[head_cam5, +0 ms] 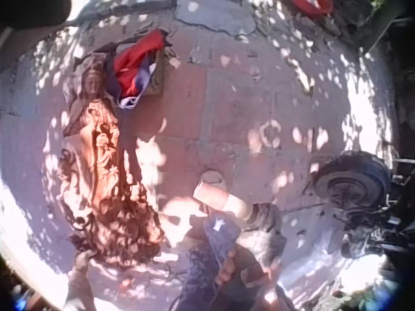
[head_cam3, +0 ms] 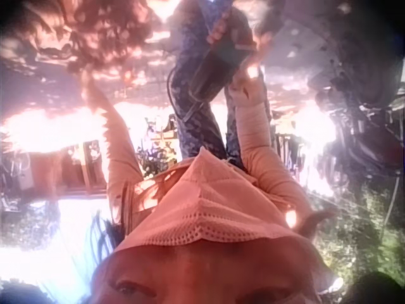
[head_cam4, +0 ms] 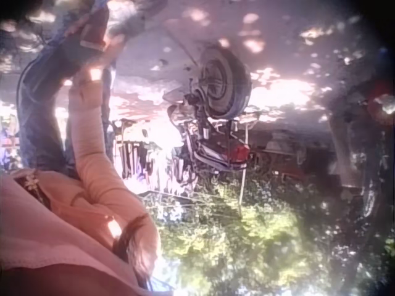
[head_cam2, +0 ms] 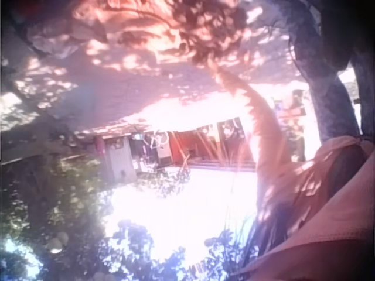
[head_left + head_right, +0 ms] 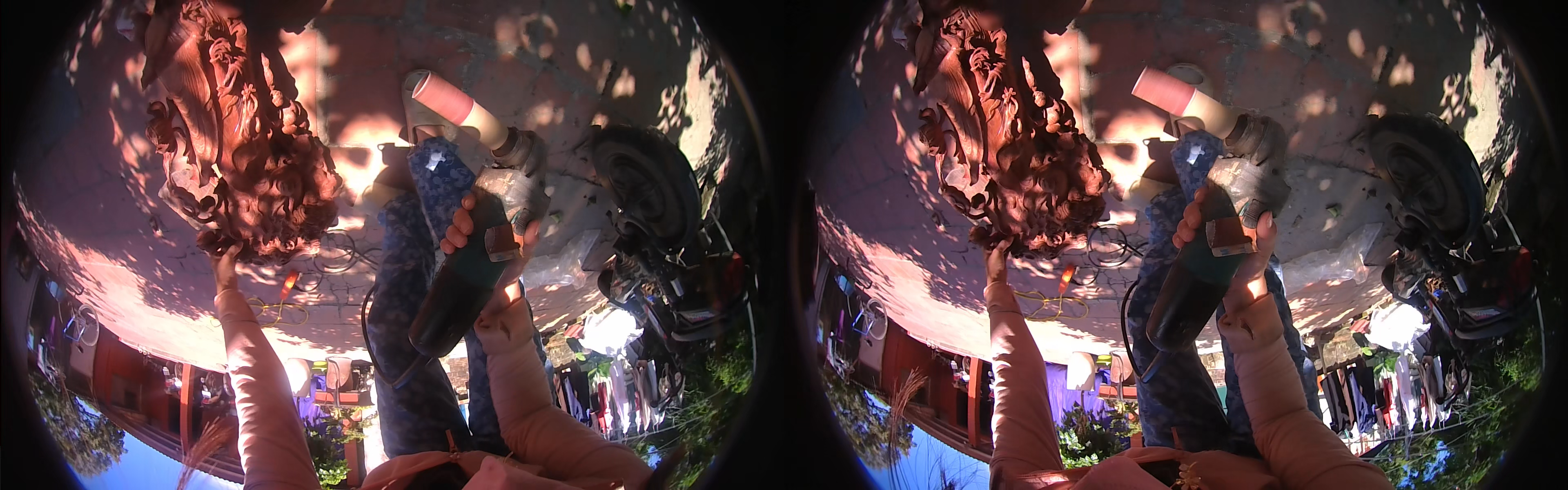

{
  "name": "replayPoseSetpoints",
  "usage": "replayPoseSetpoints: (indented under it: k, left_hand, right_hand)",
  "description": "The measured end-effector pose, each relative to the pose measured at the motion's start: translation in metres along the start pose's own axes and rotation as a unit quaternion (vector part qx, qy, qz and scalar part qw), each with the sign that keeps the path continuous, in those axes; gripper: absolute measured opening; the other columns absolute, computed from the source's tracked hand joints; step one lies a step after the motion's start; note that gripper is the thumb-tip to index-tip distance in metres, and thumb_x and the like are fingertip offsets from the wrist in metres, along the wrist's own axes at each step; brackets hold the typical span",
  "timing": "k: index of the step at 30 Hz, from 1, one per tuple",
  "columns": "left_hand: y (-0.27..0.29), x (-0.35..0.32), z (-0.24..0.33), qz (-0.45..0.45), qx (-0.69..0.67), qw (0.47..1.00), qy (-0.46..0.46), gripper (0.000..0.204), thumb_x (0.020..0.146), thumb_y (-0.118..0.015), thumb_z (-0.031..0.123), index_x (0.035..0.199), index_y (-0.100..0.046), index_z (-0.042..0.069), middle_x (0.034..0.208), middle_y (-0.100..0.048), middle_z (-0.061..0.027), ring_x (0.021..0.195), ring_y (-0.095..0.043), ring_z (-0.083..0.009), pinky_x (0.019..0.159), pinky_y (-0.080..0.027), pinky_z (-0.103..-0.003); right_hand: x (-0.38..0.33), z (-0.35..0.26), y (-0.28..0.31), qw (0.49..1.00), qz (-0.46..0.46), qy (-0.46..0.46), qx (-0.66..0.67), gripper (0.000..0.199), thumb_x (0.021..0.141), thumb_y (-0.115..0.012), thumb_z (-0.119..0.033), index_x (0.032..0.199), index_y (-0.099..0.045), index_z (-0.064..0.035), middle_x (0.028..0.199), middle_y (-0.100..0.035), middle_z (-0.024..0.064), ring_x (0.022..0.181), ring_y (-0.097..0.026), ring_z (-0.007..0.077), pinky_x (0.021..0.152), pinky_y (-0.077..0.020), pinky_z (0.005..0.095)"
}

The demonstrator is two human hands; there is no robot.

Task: The person uses a handheld rotary carving tool to shape a large piece of wood. They hold the tool with both hands and move it along the wood surface, occasionally pausing to reposition the wood or adjust their grip.

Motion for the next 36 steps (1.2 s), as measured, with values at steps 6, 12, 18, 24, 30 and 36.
replayPoseSetpoints:
  k: [6, 12, 18, 24, 30, 36]
  left_hand:
    - [0.020, 0.018, -0.010, 0.036, 0.033, 0.997, 0.054, 0.036, 0.078, -0.064, 0.000, 0.113, -0.058, 0.006, 0.105, -0.064, -0.0062, 0.097, -0.062, -0.0181, 0.086, -0.048, -0.031]
    - [0.043, 0.025, -0.014, 0.080, 0.023, 0.994, 0.072, 0.027, 0.081, -0.064, 0.010, 0.107, -0.061, 0.006, 0.101, -0.065, -0.0040, 0.096, -0.061, -0.0175, 0.082, -0.047, -0.030]
    - [0.000, -0.024, 0.001, 0.333, 0.013, 0.942, -0.037, 0.036, 0.079, -0.061, 0.007, 0.115, -0.058, 0.002, 0.109, -0.060, -0.0085, 0.095, -0.058, -0.0228, 0.087, -0.045, -0.037]
    - [-0.271, -0.110, 0.100, -0.038, 0.490, 0.785, -0.378, 0.024, 0.076, -0.059, 0.006, 0.100, -0.062, 0.006, 0.093, -0.059, -0.0105, 0.097, -0.056, -0.0291, 0.084, -0.044, -0.041]
    - [-0.349, -0.017, 0.006, -0.153, 0.874, 0.316, -0.336, 0.040, 0.090, -0.047, 0.029, 0.120, -0.061, 0.007, 0.125, -0.057, -0.0101, 0.123, -0.041, -0.0315, 0.107, -0.025, -0.053]
    - [-0.354, 0.020, -0.008, -0.092, 0.878, 0.358, -0.305, 0.033, 0.086, -0.049, 0.024, 0.114, -0.060, 0.010, 0.110, -0.056, -0.0063, 0.110, -0.045, -0.0281, 0.097, -0.031, -0.047]
  right_hand:
    - [-0.008, 0.001, -0.002, 0.997, 0.065, 0.023, -0.047, 0.089, 0.070, -0.057, -0.076, 0.118, -0.046, -0.0021, 0.088, -0.056, 0.0119, 0.081, -0.056, 0.0220, 0.074, -0.0431, 0.0357]
    - [-0.016, -0.005, 0.017, 0.995, 0.090, 0.050, 0.013, 0.088, 0.072, -0.056, -0.074, 0.118, -0.046, -0.0001, 0.088, -0.056, 0.0122, 0.080, -0.055, 0.0223, 0.074, -0.0424, 0.0361]
    - [-0.015, -0.023, 0.036, 0.993, 0.036, 0.081, 0.083, 0.087, 0.074, -0.058, -0.072, 0.122, -0.043, -0.0005, 0.096, -0.051, 0.0105, 0.087, -0.051, 0.0223, 0.079, -0.0392, 0.0372]
    - [-0.015, -0.028, 0.035, 0.994, 0.014, 0.086, 0.068, 0.086, 0.075, -0.061, -0.069, 0.123, -0.039, -0.0016, 0.098, -0.047, 0.0087, 0.088, -0.047, 0.0210, 0.080, -0.0375, 0.0365]
    - [-0.010, -0.008, 0.029, 0.999, -0.022, 0.030, 0.029, 0.086, 0.075, -0.061, -0.070, 0.123, -0.039, -0.0027, 0.098, -0.047, 0.0086, 0.088, -0.046, 0.0215, 0.081, -0.0370, 0.0371]
    - [-0.014, -0.013, 0.026, 0.999, 0.016, 0.014, -0.044, 0.082, 0.075, -0.064, -0.066, 0.122, -0.038, -0.0035, 0.094, -0.044, 0.0064, 0.084, -0.041, 0.0191, 0.079, -0.0348, 0.0363]
Point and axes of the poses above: each hand's wrist, its own x-axis towards the middle knuckle, its own y-axis out of the back of the hand, z = x × y, the point moved 8 cm from there along x, towards the middle knuckle
